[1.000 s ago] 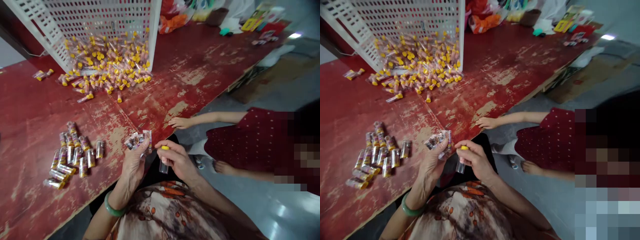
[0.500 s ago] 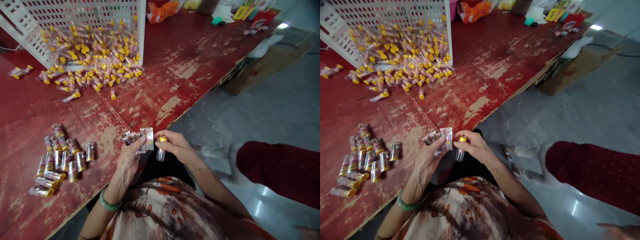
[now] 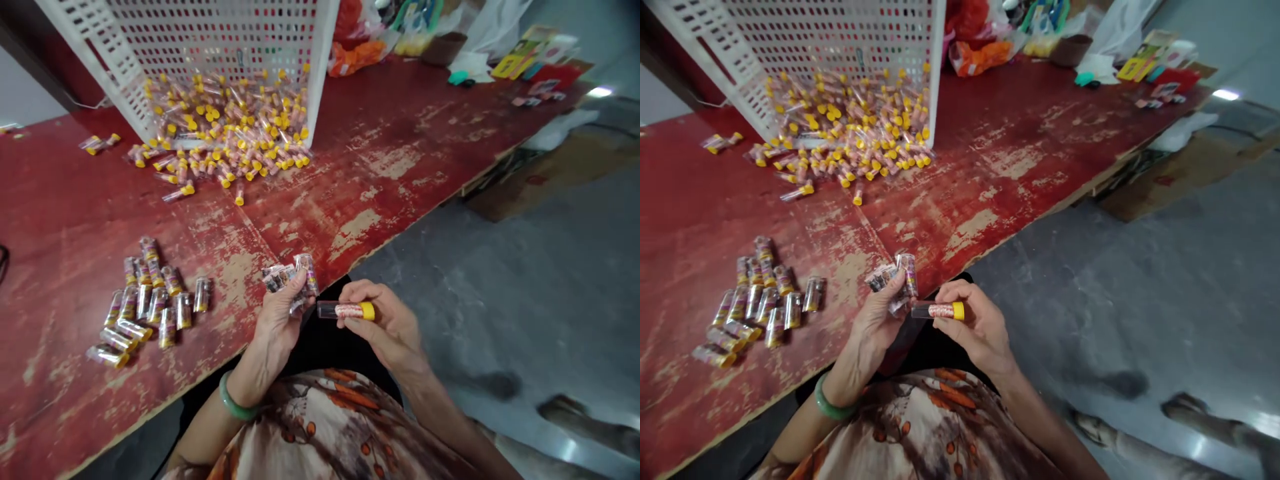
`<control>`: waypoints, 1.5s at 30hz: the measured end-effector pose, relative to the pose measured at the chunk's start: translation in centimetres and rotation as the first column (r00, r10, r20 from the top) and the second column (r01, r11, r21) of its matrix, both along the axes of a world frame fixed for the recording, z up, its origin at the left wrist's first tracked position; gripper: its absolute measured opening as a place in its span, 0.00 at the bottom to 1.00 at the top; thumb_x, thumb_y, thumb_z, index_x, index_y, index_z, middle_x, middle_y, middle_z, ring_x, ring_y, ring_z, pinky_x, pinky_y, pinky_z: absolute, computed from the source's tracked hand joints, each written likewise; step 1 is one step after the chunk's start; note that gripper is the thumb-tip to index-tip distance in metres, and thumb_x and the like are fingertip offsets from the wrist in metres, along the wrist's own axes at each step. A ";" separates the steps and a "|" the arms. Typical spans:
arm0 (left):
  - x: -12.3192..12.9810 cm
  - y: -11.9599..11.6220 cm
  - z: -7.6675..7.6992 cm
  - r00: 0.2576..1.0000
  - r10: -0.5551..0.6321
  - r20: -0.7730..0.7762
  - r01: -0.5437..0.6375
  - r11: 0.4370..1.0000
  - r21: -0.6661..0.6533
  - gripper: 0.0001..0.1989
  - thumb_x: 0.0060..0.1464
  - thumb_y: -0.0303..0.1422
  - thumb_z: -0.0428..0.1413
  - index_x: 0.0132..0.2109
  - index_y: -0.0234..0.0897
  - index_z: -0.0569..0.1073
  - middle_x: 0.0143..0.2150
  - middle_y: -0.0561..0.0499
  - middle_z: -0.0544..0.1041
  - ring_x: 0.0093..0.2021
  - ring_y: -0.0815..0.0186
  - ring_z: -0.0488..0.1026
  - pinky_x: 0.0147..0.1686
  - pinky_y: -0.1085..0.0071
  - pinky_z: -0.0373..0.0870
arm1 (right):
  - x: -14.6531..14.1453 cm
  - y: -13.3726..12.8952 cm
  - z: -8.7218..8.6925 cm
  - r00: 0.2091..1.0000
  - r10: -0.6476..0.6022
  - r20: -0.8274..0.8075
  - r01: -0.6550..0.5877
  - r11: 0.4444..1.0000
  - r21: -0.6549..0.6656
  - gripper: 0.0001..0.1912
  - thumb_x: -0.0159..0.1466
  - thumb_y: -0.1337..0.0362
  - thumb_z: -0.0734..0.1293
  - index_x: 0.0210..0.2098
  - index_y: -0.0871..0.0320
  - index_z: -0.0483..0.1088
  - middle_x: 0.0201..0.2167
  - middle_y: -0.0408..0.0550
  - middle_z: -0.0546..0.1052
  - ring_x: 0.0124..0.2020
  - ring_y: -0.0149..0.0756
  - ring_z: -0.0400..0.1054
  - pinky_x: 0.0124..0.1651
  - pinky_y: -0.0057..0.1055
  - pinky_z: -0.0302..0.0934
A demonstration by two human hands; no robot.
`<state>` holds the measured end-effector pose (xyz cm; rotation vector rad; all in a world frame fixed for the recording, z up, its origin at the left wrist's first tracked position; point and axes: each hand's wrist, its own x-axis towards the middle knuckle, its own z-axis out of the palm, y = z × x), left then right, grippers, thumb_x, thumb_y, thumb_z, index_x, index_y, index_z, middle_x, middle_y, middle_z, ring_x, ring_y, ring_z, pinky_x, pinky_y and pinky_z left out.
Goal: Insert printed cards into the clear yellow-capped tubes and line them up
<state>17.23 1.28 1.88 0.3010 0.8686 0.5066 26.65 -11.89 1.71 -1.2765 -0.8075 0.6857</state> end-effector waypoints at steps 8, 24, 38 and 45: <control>-1.6 -0.4 1.3 0.991 0.126 0.049 -0.120 0.987 -0.111 0.08 0.43 0.26 0.66 0.30 0.33 0.74 0.26 0.51 0.77 0.23 0.70 0.74 0.23 0.77 0.72 | -3.0 1.4 -0.4 0.634 -0.413 0.654 0.298 0.911 0.286 0.21 0.54 0.75 0.71 0.46 0.55 0.68 0.39 0.50 0.74 0.38 0.38 0.71 0.39 0.36 0.70; -2.8 -0.3 0.8 0.966 0.214 0.146 -0.198 0.973 -0.116 0.10 0.41 0.26 0.67 0.34 0.33 0.75 0.30 0.52 0.78 0.26 0.69 0.74 0.28 0.73 0.74 | -4.8 2.4 -0.4 0.429 -0.494 0.756 0.297 0.868 0.399 0.24 0.53 0.74 0.73 0.47 0.53 0.68 0.37 0.48 0.76 0.35 0.37 0.73 0.34 0.34 0.71; -2.1 0.1 0.6 0.982 0.182 0.045 -0.166 0.955 -0.245 0.08 0.44 0.26 0.66 0.32 0.33 0.73 0.29 0.52 0.77 0.25 0.68 0.74 0.23 0.73 0.74 | -3.4 2.5 -1.2 0.515 -0.484 0.708 0.340 0.873 0.350 0.21 0.54 0.74 0.72 0.45 0.55 0.69 0.38 0.49 0.76 0.36 0.38 0.73 0.37 0.36 0.72; -2.5 -0.6 0.7 0.967 0.227 0.115 -0.215 0.970 -0.111 0.11 0.41 0.28 0.68 0.34 0.34 0.75 0.29 0.52 0.78 0.25 0.69 0.74 0.26 0.74 0.73 | -4.4 2.8 -1.2 0.513 -0.481 0.711 0.275 0.877 0.394 0.21 0.53 0.75 0.73 0.45 0.58 0.69 0.36 0.49 0.77 0.35 0.37 0.74 0.35 0.34 0.73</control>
